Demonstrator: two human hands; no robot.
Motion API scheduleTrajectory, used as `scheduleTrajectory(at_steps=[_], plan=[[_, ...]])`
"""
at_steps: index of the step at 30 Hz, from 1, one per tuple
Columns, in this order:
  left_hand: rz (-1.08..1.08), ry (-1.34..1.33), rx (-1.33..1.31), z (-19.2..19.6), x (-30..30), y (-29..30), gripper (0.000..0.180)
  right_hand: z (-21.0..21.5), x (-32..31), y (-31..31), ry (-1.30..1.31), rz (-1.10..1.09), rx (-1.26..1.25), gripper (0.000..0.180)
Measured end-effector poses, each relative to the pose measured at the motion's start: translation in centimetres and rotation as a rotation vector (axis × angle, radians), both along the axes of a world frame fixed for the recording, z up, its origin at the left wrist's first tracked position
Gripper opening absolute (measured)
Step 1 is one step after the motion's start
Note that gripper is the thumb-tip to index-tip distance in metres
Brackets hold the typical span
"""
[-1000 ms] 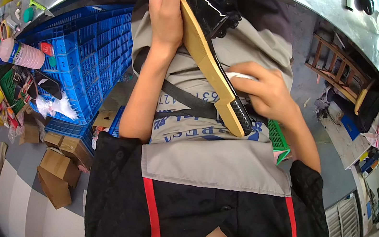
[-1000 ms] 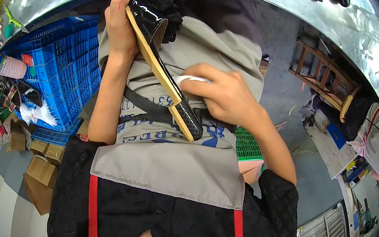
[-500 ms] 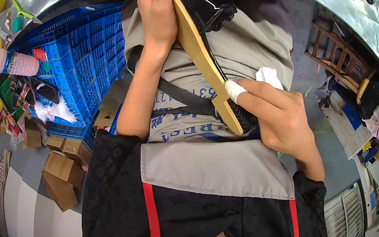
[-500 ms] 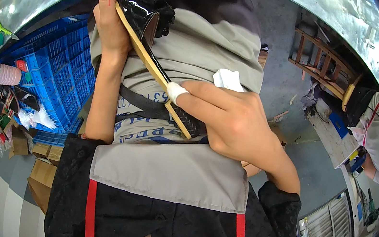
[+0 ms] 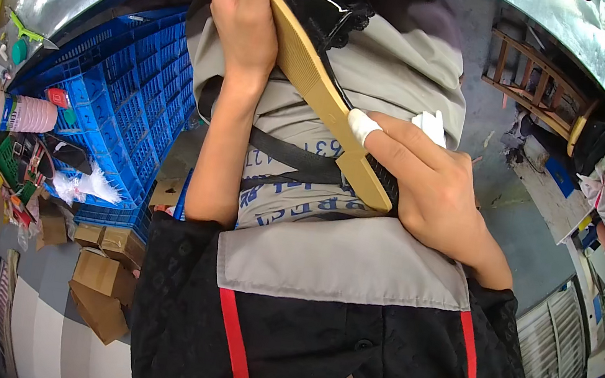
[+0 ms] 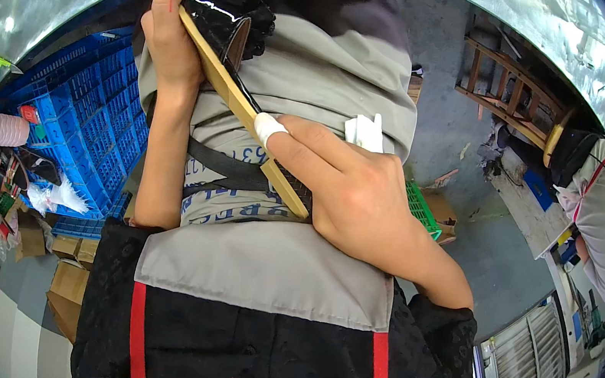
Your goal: Cleaning and inspecting shoe soles and uppers at a manufacturing conveyor belt.
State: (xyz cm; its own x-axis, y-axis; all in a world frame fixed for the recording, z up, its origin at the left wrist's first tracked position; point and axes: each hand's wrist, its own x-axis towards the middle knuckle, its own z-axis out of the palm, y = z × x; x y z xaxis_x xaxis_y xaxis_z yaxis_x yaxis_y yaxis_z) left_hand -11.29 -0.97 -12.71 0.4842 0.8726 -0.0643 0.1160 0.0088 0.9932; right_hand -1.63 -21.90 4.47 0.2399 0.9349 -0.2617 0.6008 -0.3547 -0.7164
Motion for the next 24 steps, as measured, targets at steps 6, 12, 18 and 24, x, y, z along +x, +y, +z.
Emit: scheduleTrajectory(at_steps=[6,12,18,24], plan=[[0.028,0.013,-0.120,0.1,-1.3,0.6,0.039,0.6,-0.1,-0.6,0.047,0.020,-0.063,0.048],[-0.013,0.038,0.002,0.3,-0.4,0.0,0.035,-0.2,0.1,0.5,0.053,-0.005,-0.024,0.048],[-0.051,0.089,0.119,-0.3,-1.5,0.4,0.029,0.1,-0.7,-0.1,0.096,-0.028,-0.043,0.047],[0.061,0.045,-0.053,2.3,-0.3,1.1,0.046,0.3,-0.3,0.4,0.140,-0.020,-0.022,0.047]])
